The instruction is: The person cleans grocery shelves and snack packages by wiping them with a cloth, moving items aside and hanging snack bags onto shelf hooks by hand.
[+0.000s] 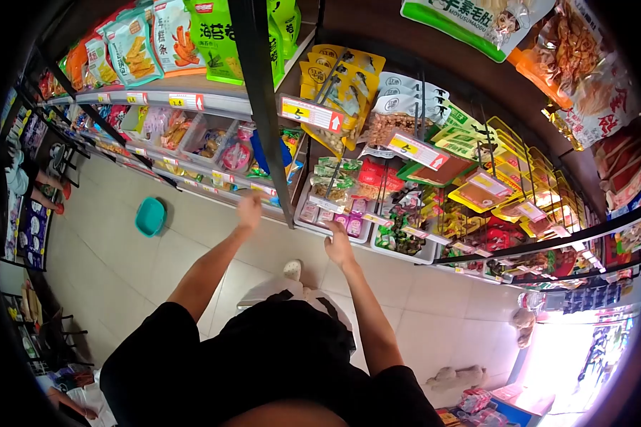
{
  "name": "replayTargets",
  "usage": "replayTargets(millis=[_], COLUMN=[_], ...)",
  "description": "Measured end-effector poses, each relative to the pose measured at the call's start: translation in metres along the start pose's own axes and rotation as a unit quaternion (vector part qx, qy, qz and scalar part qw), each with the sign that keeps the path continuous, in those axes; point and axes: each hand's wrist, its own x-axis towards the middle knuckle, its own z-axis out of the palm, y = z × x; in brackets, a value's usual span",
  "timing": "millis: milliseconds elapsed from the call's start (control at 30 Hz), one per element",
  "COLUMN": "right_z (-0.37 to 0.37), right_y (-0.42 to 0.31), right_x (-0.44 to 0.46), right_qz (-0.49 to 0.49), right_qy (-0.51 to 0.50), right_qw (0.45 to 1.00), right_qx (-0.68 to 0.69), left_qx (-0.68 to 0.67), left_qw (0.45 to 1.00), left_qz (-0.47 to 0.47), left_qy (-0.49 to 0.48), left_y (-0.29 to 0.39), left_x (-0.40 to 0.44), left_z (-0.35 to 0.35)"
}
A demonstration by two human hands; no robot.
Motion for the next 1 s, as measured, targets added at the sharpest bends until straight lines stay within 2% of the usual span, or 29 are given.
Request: replayTargets(millis=[33,100,133,200,267,333,367,400,467,533,567,600,633,700,767,800,867,900,933,1000], right_z=[0.001,0.008,0.011,0.012,0.009,0.005,0.003,-0.001,-0.008,-0.017,-0.022,-0.027,-0.039,-0.07,-0.099,-0.112,-0.135,-0.148,-0.16,-0.171], right_y=[0.001,0.003,0.003,0.001,-0.003,0.0,0.004,0.005,0.005,0.011,0.019,0.022,0.011,-0.017,-0.027,-0.03,-0.03,-0.031,-0.034,-0.041], right_x=[-0.001,-0.007,-0.012,-0.018,-0.024,-0.031,-0.033,-0.035,-0.039,-0.035,-0.028,-0.02,-0.014,0.006,0.028,0.04,0.068,0.081,0.09,0.109], right_qz=[-0.003,-0.061,-0.061,-0.084,-0.1,-0.06,-0.064,-0.059,-0.009,0.031,-0.008,-0.048,-0.031,-0.031,-0.081,-0.117,-0.127,-0.14,-0.09,-0.08], right_qy=[0.0,0.011,0.014,-0.005,0.009,-0.039,-0.042,-0.034,-0.034,-0.016,0.048,0.112,0.152,0.224,0.284,0.313,0.338,0.362,0.324,0.347], right_qw=[1.0,0.997,0.997,0.996,0.994,0.997,0.997,0.998,0.999,0.999,0.999,0.992,0.988,0.974,0.955,0.942,0.932,0.921,0.937,0.932], right_qx=[-0.002,-0.037,-0.037,-0.028,-0.03,0.006,-0.003,-0.002,0.028,0.036,0.011,-0.014,0.0,0.024,0.033,0.031,0.038,0.045,0.092,0.069], left_qx=[-0.064,-0.185,-0.186,-0.129,-0.314,-0.151,-0.157,-0.156,-0.163,-0.201,-0.219,-0.226,-0.229,-0.31,-0.33,-0.331,-0.37,-0.333,-0.337,-0.392], left_qw=[0.993,0.961,0.962,0.944,0.883,0.85,0.87,0.872,0.868,0.854,0.846,0.843,0.84,0.883,0.934,0.934,0.919,0.925,0.924,0.915], left_qz=[-0.003,-0.107,-0.104,-0.301,-0.339,-0.5,-0.468,-0.463,-0.461,-0.462,-0.46,-0.437,-0.41,-0.212,-0.021,-0.02,-0.076,-0.078,-0.075,0.073], left_qy=[0.103,0.173,0.172,0.042,0.077,0.059,0.005,-0.003,0.081,0.131,0.157,0.216,0.272,0.282,0.134,0.131,0.112,0.163,0.166,-0.051], left_y=[-0.025,-0.04,-0.052,-0.069,-0.057,-0.06,-0.064,-0.071,-0.084,-0.001,0.049,0.0,-0.047,-0.011,0.042,0.068,0.112,0.12,0.124,0.129], left_x=[0.016,0.047,0.061,0.094,0.109,0.124,0.125,0.127,0.127,0.1,0.086,0.073,0.062,0.018,0.001,0.006,0.034,0.046,0.048,0.05], left_z=[0.015,0.028,0.039,0.056,0.07,0.082,0.08,0.085,0.099,0.053,0.024,0.062,0.099,0.114,0.102,0.094,0.087,0.089,0.09,0.089])
